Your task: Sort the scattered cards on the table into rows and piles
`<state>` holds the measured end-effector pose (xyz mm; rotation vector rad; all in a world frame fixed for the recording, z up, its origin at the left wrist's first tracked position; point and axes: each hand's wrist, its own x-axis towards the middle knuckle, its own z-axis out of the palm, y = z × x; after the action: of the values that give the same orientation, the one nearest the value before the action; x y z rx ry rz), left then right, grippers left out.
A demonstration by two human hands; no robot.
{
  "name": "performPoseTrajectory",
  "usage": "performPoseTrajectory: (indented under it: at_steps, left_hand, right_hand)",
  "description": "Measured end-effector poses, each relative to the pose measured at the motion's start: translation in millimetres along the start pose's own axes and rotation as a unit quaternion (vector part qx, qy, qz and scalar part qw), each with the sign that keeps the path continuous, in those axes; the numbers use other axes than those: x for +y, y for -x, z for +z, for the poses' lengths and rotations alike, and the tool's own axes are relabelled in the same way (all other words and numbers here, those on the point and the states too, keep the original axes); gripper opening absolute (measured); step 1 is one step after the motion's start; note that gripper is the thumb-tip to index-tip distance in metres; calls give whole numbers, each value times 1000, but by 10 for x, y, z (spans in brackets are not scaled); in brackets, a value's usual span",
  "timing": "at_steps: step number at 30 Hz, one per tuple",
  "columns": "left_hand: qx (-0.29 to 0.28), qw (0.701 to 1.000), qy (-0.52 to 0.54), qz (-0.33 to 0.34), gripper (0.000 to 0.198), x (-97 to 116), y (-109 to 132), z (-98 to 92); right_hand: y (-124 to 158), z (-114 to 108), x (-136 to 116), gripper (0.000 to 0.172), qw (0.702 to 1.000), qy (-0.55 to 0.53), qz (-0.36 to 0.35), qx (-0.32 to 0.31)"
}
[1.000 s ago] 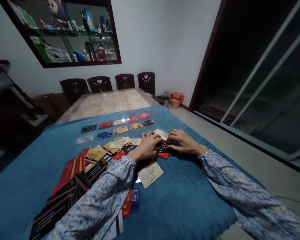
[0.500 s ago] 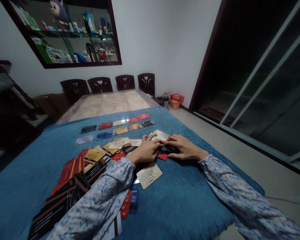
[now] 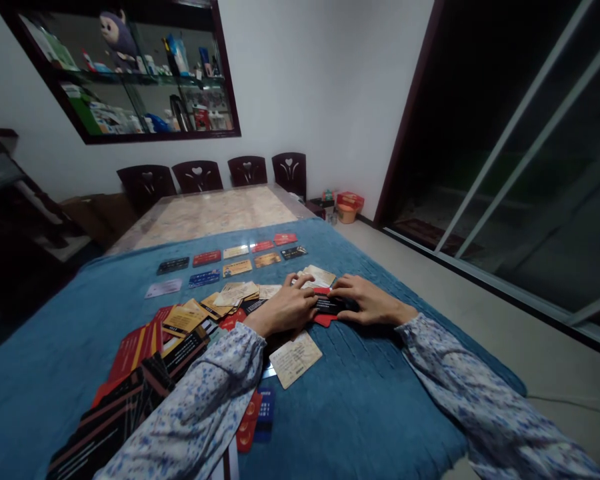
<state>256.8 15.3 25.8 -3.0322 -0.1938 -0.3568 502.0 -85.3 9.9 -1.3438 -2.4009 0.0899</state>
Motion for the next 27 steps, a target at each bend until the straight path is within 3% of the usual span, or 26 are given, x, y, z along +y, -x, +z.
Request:
performPoseTrajectory:
  at_steps: [9, 15, 21, 27]
  left_hand:
    - [47, 995, -69, 57, 28, -34, 7, -23]
    - [84, 993, -80, 6, 26, -37, 8, -13]
    - [187, 980, -61, -29, 26, -45, -21, 51]
    - [221, 973, -21, -61, 30, -57, -49, 127]
  right_hand:
    - [-8, -50, -60, 31, 998, 30, -26, 53]
    - [-26, 62, 13, 32, 988, 67, 0, 140]
    - [-36, 70, 7, 22, 970, 65, -17, 233]
    - [-17, 58, -4, 15, 973, 40, 2, 228]
